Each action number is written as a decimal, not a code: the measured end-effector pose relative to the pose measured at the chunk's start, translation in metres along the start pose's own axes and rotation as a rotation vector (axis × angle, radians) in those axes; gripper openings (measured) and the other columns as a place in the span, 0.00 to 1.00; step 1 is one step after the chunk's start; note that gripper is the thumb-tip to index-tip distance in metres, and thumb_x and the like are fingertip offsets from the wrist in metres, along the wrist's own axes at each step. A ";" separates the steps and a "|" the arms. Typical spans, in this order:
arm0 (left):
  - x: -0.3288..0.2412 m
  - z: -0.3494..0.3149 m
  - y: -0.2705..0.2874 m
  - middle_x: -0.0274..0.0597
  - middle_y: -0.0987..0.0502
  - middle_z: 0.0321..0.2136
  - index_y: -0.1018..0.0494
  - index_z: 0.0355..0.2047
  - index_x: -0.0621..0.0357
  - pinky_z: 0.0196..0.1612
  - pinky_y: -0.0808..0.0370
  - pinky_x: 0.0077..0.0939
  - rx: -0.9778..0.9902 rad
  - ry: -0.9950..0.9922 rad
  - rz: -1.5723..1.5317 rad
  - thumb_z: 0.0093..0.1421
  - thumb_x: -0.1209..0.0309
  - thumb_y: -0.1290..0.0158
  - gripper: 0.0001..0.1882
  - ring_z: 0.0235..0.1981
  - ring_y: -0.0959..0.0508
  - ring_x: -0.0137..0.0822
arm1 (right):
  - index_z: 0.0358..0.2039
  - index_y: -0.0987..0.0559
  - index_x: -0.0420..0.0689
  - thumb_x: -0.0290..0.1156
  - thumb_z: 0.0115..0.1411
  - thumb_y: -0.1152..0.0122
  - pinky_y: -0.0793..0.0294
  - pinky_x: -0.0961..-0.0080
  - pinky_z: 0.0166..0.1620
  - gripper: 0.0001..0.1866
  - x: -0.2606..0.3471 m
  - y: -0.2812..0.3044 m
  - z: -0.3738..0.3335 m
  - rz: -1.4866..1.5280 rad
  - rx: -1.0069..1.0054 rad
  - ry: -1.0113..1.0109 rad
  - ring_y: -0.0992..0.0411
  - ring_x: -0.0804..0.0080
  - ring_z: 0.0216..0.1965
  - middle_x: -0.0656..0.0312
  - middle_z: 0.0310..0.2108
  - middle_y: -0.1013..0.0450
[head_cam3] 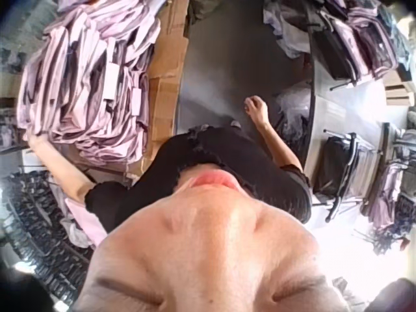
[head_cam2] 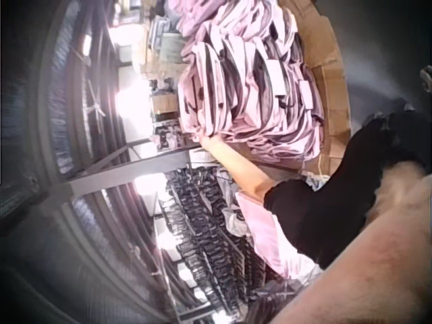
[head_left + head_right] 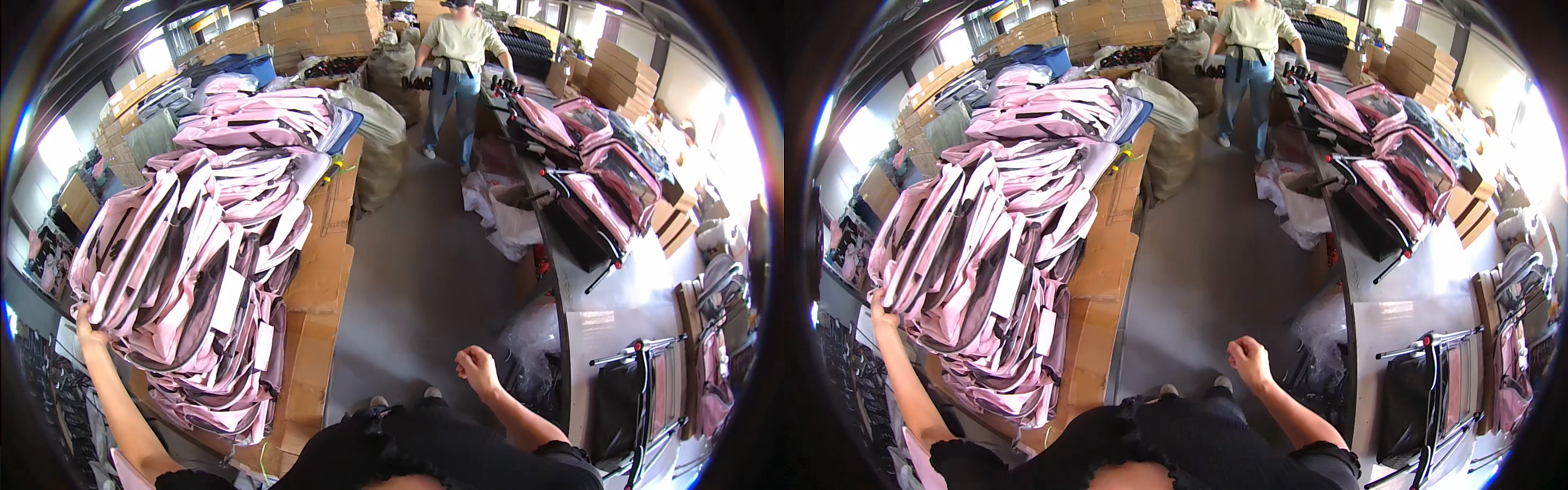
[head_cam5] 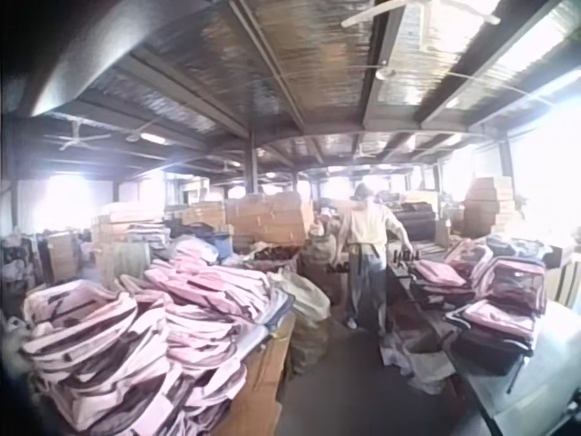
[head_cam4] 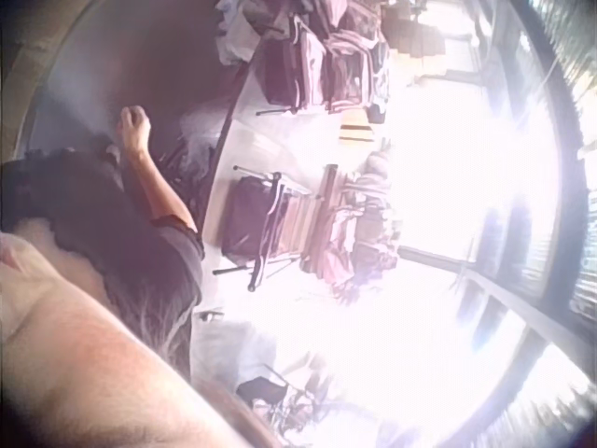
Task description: The person assembles pink baby strollers on a metal workbench. They attach the pink fabric seat to the metal frame, insert a plastic cover, and secure the frame using a screwdriver. The person then wraps protective foam around the stroller handles.
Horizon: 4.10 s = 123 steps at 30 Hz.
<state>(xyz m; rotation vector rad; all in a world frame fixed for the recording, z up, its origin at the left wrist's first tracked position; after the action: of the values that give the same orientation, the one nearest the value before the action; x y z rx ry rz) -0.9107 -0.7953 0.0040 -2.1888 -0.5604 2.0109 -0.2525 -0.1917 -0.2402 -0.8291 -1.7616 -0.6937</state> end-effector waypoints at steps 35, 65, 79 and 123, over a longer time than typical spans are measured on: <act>0.085 -0.384 -0.248 0.66 0.45 0.54 0.27 0.27 0.53 0.58 0.42 0.48 0.604 -1.773 0.698 0.40 0.78 0.42 0.12 0.55 0.40 0.63 | 0.46 0.30 0.51 0.34 0.49 0.47 0.44 0.60 0.57 0.20 0.569 -0.197 -0.114 -0.505 -1.087 2.927 0.34 0.67 0.50 0.63 0.45 0.31; 0.373 -0.747 -0.352 0.46 0.32 0.36 0.36 0.48 0.67 0.41 0.27 0.30 2.716 -0.001 0.028 0.58 0.53 0.46 0.29 0.37 0.28 0.37 | 0.35 0.25 0.39 0.36 0.48 0.39 0.34 0.68 0.37 0.17 0.383 0.387 -0.304 -1.594 -1.106 0.094 0.32 0.58 0.32 0.55 0.28 0.31; 0.364 -1.146 -0.495 0.50 0.31 0.41 0.40 0.48 0.69 0.41 0.29 0.31 2.403 0.533 0.267 0.41 0.62 0.36 0.38 0.41 0.28 0.38 | 0.43 0.24 0.45 0.42 0.63 0.50 0.47 0.91 0.19 0.16 0.109 0.700 -0.562 -0.226 -1.240 -0.008 0.44 0.89 0.19 0.77 0.20 0.43; 0.506 -1.202 -0.616 0.42 0.27 0.36 0.35 0.46 0.69 0.44 0.30 0.24 2.930 -0.347 0.848 0.48 0.68 0.50 0.25 0.37 0.27 0.31 | 0.65 0.51 0.59 0.39 0.60 0.57 0.61 0.58 0.66 0.33 -0.043 0.487 -0.244 -1.372 -0.167 -0.098 0.59 0.64 0.68 0.63 0.68 0.59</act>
<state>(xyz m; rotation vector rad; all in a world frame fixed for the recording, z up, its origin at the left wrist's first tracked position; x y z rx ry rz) 0.1769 0.1431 -0.1324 0.1305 1.9923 0.7252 0.2820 -0.0998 -0.1714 0.4180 -2.2451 -1.6829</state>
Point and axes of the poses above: each hand's wrist, its own z-axis towards the middle knuckle, its own y-axis out of the back of the hand, x = y × z, the point moved 5 cm from there along z, towards the middle knuckle
